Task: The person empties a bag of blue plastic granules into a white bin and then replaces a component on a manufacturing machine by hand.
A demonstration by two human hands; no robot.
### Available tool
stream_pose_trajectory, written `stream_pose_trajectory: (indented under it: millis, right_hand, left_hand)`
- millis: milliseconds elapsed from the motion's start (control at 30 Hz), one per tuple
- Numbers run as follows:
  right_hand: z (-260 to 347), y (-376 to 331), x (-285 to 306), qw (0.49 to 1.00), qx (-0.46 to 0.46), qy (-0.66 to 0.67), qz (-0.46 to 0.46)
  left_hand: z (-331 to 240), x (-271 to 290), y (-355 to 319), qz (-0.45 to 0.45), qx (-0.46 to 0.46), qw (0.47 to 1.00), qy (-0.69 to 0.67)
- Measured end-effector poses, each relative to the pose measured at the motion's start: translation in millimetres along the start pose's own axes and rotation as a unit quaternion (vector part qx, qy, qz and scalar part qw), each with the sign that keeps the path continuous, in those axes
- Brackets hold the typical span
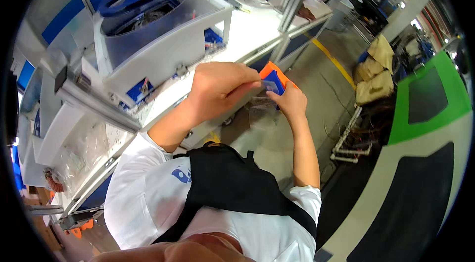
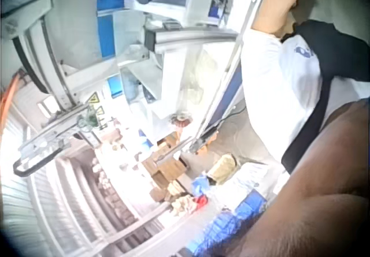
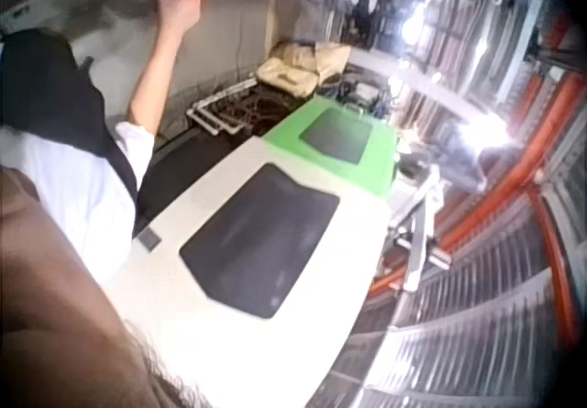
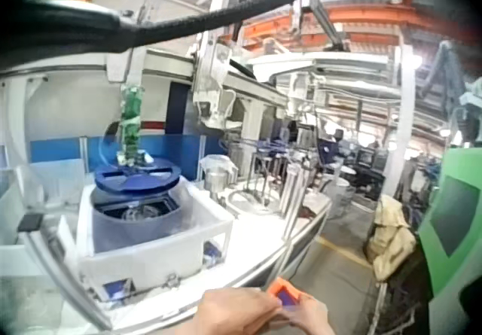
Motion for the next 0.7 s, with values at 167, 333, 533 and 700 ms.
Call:
stream_pose_trajectory:
  millis: [167, 333, 533, 700]
  right_hand:
    - [41.2, 134.5, -9.3, 0.983, 0.118, 0.128, -0.052]
    - [93.1, 285.5, -50.0, 0.978, 0.172, 0.082, -0.082]
    - [108.7, 397.1, -93.9, 0.979, 0.178, 0.031, -0.091]
    - [150.8, 405.6, -79.6, 0.683, 0.367, 0.587, 0.232]
  left_hand:
    - [81.6, -30.6, 31.0, 0.03, 0.094, 0.994, 0.049]
    - [149.8, -45.4, 67.8, 0.032, 0.236, 0.968, 0.082]
    - [234.8, -34.4, 109.0, -0.018, 0.417, 0.901, 0.119]
    - [290.0, -23.9, 116.9, -0.093, 0.469, 0.877, 0.044]
Point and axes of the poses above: each hand's wrist, its own y-axis towards the middle knuckle, its own x-axis out of the back of the hand, z = x × y, the point moved 3 cm from there along y, towards the middle knuckle, and after that the axes turned 6 degrees about -x, right-handed, at the moved point
